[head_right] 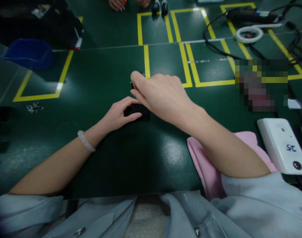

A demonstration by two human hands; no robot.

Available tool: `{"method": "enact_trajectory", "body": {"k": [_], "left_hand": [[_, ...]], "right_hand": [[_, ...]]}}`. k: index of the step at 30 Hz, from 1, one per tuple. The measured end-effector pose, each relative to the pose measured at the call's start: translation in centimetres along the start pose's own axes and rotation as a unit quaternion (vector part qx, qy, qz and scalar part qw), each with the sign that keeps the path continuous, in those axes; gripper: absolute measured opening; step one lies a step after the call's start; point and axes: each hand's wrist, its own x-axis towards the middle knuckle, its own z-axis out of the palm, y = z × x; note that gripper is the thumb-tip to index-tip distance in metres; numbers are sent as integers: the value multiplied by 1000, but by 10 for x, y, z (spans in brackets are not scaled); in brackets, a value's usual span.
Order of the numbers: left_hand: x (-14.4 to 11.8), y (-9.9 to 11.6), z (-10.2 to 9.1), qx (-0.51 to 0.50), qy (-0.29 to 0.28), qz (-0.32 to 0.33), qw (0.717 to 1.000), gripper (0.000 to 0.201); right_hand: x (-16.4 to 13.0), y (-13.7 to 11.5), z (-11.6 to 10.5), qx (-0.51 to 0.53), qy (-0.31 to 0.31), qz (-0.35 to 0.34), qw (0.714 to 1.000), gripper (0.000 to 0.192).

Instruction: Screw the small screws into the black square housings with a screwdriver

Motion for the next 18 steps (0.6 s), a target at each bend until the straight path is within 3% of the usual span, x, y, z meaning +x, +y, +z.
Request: {"method": "enact_trajectory", "body": {"k": [18], "left_hand": [[0,2,0,2,-2,-6,1000,39]], "right_hand": [[-1,3,-2,-12,-10,1,1000,35]]}}
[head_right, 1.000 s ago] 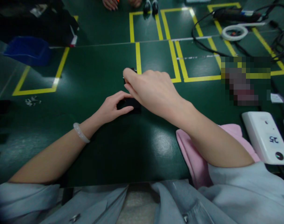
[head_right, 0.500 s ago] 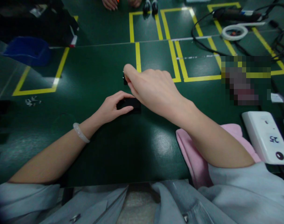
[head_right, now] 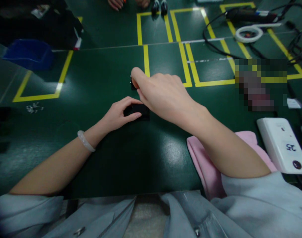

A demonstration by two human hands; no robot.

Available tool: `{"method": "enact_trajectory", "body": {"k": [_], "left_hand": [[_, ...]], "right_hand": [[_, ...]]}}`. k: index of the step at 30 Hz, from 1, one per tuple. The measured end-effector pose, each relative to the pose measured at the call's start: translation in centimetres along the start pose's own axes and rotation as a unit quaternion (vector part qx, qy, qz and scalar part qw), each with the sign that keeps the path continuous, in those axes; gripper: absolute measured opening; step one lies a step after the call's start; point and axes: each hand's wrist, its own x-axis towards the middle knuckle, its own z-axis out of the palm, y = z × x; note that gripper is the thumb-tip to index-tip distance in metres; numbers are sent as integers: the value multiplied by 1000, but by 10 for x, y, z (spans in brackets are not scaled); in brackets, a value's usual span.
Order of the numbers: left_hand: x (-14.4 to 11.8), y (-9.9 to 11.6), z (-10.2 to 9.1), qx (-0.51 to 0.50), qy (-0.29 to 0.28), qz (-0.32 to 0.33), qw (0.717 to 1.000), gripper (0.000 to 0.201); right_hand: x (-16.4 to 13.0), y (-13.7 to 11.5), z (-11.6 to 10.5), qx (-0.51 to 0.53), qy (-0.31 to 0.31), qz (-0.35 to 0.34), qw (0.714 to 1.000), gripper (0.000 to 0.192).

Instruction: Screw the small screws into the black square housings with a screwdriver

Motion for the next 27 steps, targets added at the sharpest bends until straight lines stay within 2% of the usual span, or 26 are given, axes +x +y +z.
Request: {"method": "enact_trajectory", "body": {"k": [5,10,17,23,27], "left_hand": [[0,-1,0,-2,0,5,1000,39],[0,-2,1,-4,6,7,1000,39],[0,1,-1,-4,-6,-7,1000,38],[0,-1,0,-5,1,5,1000,37],[0,0,0,0,1,5,1000,37]], "right_hand": [[0,0,1,37,6,-15,999,32],[1,-1,0,15,-3,-6,1000,39],[-1,-1,0,34,12,-18,999,34],[0,-2,0,4,-2,2,1000,38],[-1,0,-1,26,-1,-9,1000,34]]}}
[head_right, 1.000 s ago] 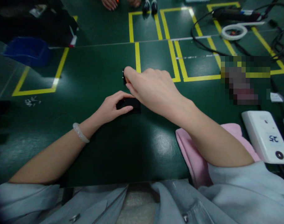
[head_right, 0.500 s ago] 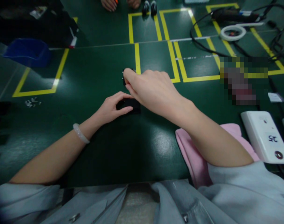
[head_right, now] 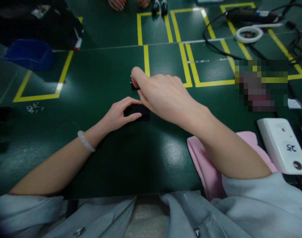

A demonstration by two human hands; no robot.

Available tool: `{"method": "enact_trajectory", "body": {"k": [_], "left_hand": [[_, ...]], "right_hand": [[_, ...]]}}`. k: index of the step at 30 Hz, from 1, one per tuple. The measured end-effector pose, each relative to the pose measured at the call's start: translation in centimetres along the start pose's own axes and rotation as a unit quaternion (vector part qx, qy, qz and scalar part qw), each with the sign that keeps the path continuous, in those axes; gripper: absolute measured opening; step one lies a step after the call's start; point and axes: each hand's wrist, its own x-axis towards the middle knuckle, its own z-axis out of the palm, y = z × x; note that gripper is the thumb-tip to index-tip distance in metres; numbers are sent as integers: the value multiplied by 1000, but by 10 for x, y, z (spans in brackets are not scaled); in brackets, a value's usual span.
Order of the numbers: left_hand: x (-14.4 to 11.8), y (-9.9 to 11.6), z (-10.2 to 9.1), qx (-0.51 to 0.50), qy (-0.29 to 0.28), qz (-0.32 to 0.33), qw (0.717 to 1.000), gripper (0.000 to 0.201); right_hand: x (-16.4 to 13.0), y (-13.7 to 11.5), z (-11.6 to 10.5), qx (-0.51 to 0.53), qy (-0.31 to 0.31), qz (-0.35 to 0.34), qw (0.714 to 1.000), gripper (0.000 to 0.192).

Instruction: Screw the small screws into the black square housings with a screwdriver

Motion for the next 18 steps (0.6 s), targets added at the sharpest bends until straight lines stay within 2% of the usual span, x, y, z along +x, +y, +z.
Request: {"method": "enact_trajectory", "body": {"k": [2,3,9,18], "left_hand": [[0,0,0,-1,-1,-1,1000,37],[0,0,0,-2,-1,-3,1000,37],[-1,-1,1,-4,-2,-7,1000,39],[0,-1,0,-7,2,1,1000,38]], "right_hand": [[-1,0,-1,20,-15,-3,1000,35],[0,-1,-1,22,4,4,1000,33],[2,-1,0,-28,-11,15,999,37],[2,-2,1,-8,6,18,1000,35]]}}
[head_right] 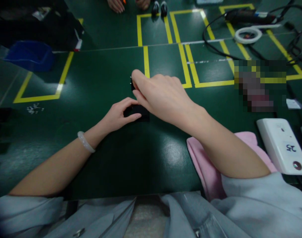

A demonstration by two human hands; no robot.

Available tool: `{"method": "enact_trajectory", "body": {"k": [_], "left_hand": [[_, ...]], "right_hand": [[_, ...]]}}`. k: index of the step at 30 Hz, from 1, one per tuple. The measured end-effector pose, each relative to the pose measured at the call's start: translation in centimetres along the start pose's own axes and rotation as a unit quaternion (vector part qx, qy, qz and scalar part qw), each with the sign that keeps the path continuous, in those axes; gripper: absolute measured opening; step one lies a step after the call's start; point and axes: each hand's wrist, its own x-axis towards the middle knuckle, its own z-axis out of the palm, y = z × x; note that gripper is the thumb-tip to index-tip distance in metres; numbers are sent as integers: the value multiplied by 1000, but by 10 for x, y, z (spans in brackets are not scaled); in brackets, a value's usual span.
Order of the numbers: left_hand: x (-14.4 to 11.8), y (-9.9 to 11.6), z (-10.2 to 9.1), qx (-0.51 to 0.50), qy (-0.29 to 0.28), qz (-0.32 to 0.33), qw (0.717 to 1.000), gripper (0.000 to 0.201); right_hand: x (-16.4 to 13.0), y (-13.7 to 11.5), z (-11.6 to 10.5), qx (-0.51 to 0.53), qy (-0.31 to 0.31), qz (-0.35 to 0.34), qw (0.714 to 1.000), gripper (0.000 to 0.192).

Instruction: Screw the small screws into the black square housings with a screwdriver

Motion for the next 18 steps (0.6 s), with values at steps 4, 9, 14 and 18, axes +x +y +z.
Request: {"method": "enact_trajectory", "body": {"k": [4,9,14,18], "left_hand": [[0,1,0,-1,-3,-6,1000,37],[0,2,-1,0,-7,-10,1000,38],[0,0,0,5,0,0,1000,37],[0,0,0,4,-3,-2,1000,37]], "right_hand": [[0,1,1,-9,-4,6,1000,38],[-1,3,-1,12,-7,-3,1000,33],[1,1,-1,-11,-16,11,1000,38],[0,0,-1,-19,-20,9,1000,38]]}}
